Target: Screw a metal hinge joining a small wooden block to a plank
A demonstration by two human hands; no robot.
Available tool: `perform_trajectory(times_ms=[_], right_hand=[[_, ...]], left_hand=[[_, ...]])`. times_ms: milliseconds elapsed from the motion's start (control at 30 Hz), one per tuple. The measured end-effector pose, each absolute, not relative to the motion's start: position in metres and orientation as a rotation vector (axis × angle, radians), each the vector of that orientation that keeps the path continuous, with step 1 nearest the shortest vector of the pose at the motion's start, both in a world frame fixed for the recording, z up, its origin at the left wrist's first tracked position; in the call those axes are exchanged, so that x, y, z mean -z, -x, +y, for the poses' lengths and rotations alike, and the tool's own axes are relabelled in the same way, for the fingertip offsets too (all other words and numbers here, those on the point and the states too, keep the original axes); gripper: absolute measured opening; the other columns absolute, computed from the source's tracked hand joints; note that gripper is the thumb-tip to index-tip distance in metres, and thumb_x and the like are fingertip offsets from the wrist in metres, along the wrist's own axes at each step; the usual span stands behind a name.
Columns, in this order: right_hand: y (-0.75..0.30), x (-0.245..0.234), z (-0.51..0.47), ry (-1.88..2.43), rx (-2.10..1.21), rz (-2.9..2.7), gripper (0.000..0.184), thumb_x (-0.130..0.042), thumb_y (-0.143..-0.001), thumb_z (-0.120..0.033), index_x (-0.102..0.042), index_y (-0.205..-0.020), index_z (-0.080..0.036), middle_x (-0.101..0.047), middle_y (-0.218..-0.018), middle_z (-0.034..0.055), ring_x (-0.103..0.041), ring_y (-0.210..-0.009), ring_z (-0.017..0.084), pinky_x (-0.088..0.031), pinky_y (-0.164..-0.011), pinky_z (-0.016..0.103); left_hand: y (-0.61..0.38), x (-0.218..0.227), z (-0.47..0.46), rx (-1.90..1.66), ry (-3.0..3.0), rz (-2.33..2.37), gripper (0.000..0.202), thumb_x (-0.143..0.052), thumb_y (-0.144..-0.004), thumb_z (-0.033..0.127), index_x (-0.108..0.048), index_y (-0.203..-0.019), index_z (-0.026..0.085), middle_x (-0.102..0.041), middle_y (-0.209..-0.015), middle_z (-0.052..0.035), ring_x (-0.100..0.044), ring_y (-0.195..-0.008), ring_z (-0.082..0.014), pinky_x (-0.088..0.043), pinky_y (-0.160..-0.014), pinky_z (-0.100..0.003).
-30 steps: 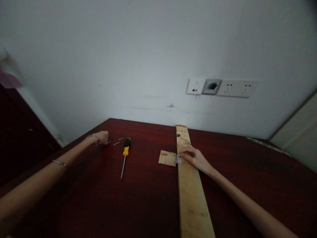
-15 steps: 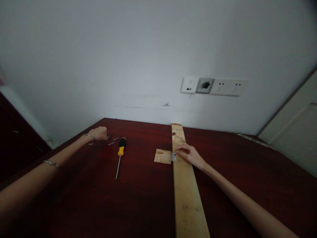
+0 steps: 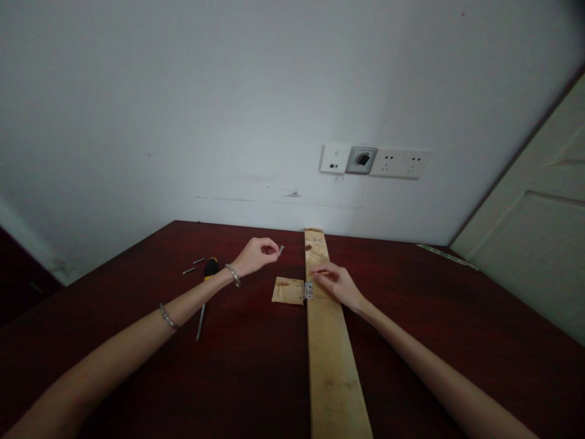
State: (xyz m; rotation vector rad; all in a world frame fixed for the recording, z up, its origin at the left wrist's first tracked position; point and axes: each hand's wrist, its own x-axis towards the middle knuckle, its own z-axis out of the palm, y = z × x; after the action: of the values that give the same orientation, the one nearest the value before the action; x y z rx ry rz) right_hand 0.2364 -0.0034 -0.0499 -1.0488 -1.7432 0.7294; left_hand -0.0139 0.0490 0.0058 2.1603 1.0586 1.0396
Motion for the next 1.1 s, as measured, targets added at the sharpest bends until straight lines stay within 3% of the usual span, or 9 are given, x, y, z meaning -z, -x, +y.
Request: perform_trajectory(times_ms=[267,800,1100], right_hand=[[-0.223,0.028,-0.015,0.955,-0.832,-1.609,0.024,-0.063,-0.076,-0.036,-0.068,-0.093,-0.020,-0.067,-0.091,0.0049,-0.061,-0.082,0.017,-0.049,-0.076,0.031],[-0.211,0.021,-0.027,0.952,-0.866,-1.657,0.018,-0.067,-0.073,-0.036,-0.064,-0.078,-0.019,-0.063,-0.079,0.0017,-0.057,-0.070,0.013,-0.049,-0.061,0.025],[-0.218,0.026,-0.022,0.996,-0.776,-1.795,0.012,-0.061,-0.076,-0.031,-0.062,-0.076,-0.019,-0.061,-0.077,0.0016,-0.057,-0.068,0.013,-0.047,-0.059,0.025]], left_hand=[[-0.025,0.008,0.022,-1.072,-1.960,0.755,0.014,-0.063,-0.073,0.026,-0.061,-0.074,0.012,-0.060,-0.075,-0.0028,-0.056,-0.068,-0.0114,-0.046,-0.066,-0.024],[-0.029,0.011,0.008,-0.937,-1.991,0.742,0.010,-0.063,-0.072,0.022,-0.064,-0.073,0.012,-0.059,-0.074,-0.0028,-0.054,-0.066,-0.0108,-0.042,-0.058,-0.020],[-0.031,0.025,0.012,-0.894,-2.057,0.766,0.009,-0.064,-0.074,0.022,-0.065,-0.074,0.013,-0.061,-0.076,-0.0037,-0.055,-0.071,-0.0127,-0.043,-0.062,-0.022]])
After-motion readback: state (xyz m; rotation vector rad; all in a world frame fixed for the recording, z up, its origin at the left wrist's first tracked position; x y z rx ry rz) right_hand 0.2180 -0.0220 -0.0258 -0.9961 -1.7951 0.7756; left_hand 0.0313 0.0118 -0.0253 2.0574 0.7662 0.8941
